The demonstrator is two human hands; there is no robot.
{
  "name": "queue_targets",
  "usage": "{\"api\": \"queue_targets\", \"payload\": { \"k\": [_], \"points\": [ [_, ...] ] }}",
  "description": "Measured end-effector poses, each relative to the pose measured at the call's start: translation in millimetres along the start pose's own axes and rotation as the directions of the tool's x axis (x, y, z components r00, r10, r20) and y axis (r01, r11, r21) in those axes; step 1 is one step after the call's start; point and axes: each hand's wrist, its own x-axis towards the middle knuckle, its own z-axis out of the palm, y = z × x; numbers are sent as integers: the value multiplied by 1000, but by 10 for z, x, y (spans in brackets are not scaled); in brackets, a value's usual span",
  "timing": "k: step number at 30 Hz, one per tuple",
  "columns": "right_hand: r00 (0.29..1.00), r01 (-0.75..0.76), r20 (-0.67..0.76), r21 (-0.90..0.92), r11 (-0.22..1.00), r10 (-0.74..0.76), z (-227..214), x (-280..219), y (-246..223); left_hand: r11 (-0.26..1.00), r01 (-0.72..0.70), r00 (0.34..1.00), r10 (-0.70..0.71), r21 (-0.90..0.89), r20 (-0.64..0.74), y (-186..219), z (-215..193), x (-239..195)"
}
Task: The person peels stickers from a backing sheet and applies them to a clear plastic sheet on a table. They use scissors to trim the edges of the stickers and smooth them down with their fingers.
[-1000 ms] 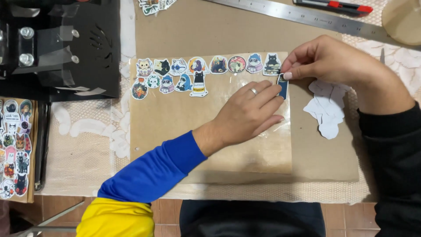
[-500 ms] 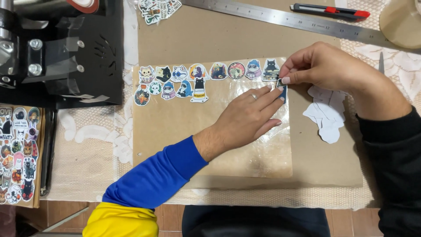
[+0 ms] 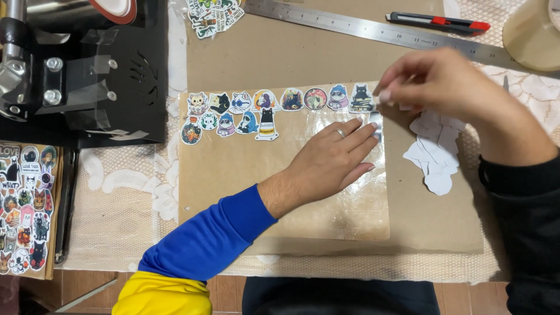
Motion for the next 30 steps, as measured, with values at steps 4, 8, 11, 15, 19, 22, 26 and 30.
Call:
{"api": "queue_targets", "payload": {
  "k": [4, 8, 11, 15, 19, 22, 26, 30],
  "points": [
    [940, 291, -215, 101, 951, -265, -252, -87, 131, 1000, -4, 999, 4, -9, 32, -13, 4, 3],
    [907, 322, -286, -7, 947, -310, -226, -432, 78, 997, 72, 986, -70, -9, 153, 4, 1, -2],
    [944, 238, -201, -141, 961, -263, -190, -609, 200, 996, 88, 981, -85, -7, 174, -6, -1, 11],
    [862, 275, -414, -105, 956, -293, -275, -580, 746, 997, 54, 980, -65, 62, 187, 17, -5, 48],
    [675, 340, -669, -92, 936, -311, -656, -289, 1491, 997, 76, 960, -72, -4, 271, -15, -32, 73],
    [426, 307, -670, -526, 793, -609, -721, -326, 1568, 995, 76, 961, -58, -57, 269, -20, -96, 12],
    [430, 231, -715, -503, 833, -551, -678, -404, 1443, 998, 55, 964, -42, -43, 261, -31, -108, 17],
    [559, 334, -566, -516, 789, -607, -596, -438, 1248, 997, 54, 959, -37, -52, 282, -34, -131, 30]
  ]
}}
